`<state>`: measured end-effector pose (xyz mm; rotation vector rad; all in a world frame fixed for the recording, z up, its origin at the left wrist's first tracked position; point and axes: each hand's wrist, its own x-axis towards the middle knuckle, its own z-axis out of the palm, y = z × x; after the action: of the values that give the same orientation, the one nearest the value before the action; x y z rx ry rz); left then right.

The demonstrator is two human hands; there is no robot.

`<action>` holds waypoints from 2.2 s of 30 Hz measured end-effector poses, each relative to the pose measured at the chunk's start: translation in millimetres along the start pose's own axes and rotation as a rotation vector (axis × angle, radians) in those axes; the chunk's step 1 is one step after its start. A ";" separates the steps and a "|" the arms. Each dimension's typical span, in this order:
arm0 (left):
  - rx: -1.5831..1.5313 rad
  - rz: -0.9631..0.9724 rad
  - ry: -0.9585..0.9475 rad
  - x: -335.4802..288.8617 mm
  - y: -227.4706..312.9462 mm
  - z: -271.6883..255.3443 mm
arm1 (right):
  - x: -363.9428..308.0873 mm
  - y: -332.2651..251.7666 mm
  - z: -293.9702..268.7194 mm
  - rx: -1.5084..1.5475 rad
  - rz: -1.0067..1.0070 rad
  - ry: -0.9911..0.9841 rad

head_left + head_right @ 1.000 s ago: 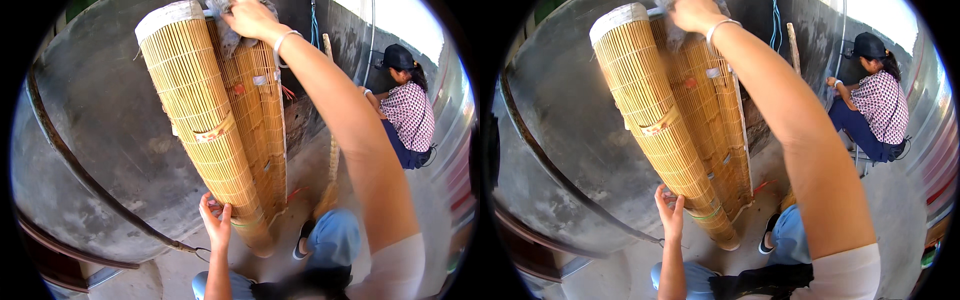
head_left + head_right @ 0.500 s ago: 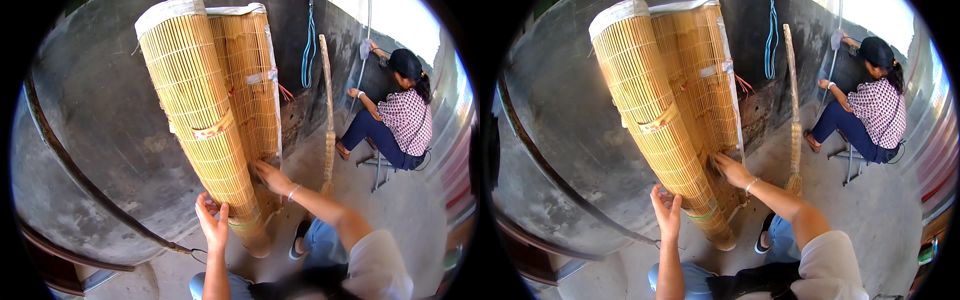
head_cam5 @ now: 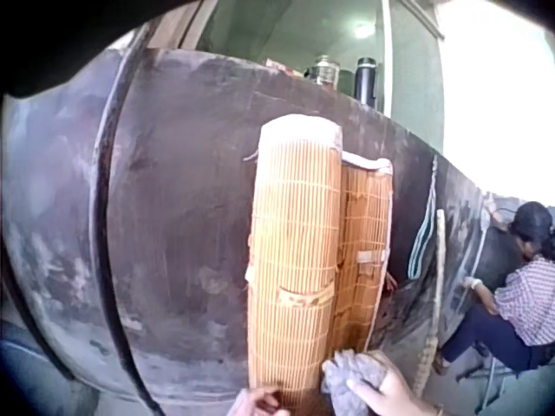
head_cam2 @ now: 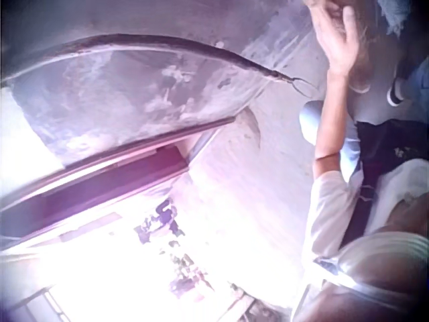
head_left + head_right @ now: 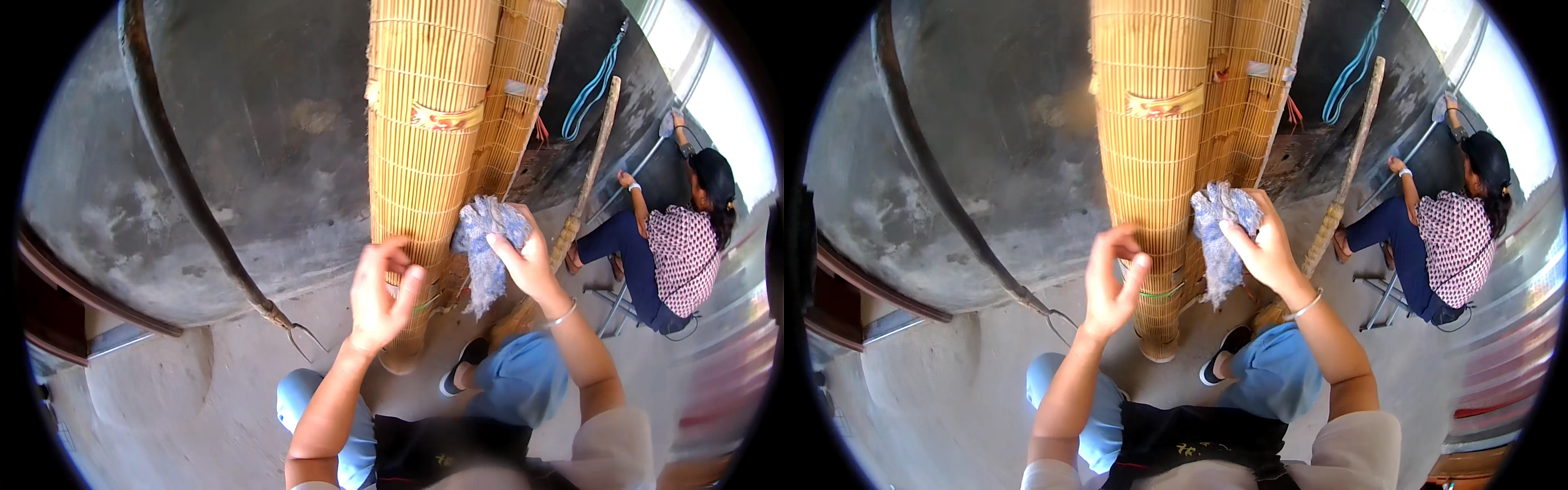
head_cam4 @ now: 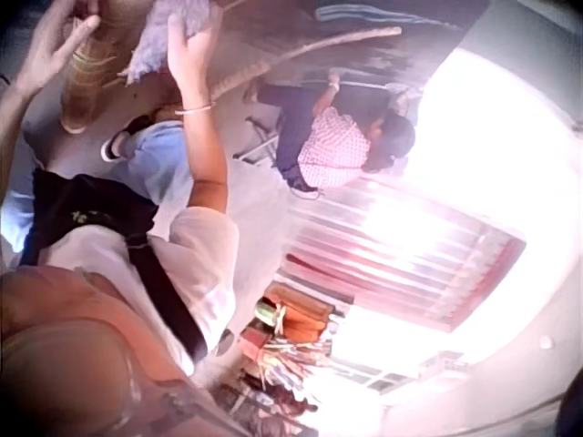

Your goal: The person wipes a rolled-up bamboo mat with a cloth, cleaning the outer surface and the tied edges while holding the mat upright against a wall.

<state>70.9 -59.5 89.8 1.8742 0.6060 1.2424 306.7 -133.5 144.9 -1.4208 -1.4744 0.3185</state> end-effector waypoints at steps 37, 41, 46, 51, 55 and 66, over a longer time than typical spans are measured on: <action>-1.010 -0.745 0.224 8.9 2.9 -33.6 | 62.6 53.0 37.9 0.621 0.030 -0.018; -0.744 -0.765 0.312 15.5 -0.6 -13.4 | 54.0 53.4 38.1 0.674 0.114 -0.022; -0.565 -0.690 0.129 9.3 -7.9 -2.4 | 49.6 44.2 44.8 0.664 0.096 0.020; -0.462 -0.532 0.039 1.8 -9.2 11.1 | 42.5 43.0 35.7 0.403 0.063 0.187; -0.481 -0.444 -0.103 -6.6 -6.7 27.8 | 27.1 39.7 38.9 0.119 -0.189 0.351; -0.349 -0.357 -0.182 -4.0 -11.5 52.4 | 25.0 57.6 31.5 0.446 -0.152 0.098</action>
<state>117.5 -74.1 67.4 1.4893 0.5548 0.8694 321.4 -82.7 98.6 -0.9503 -1.3210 0.4442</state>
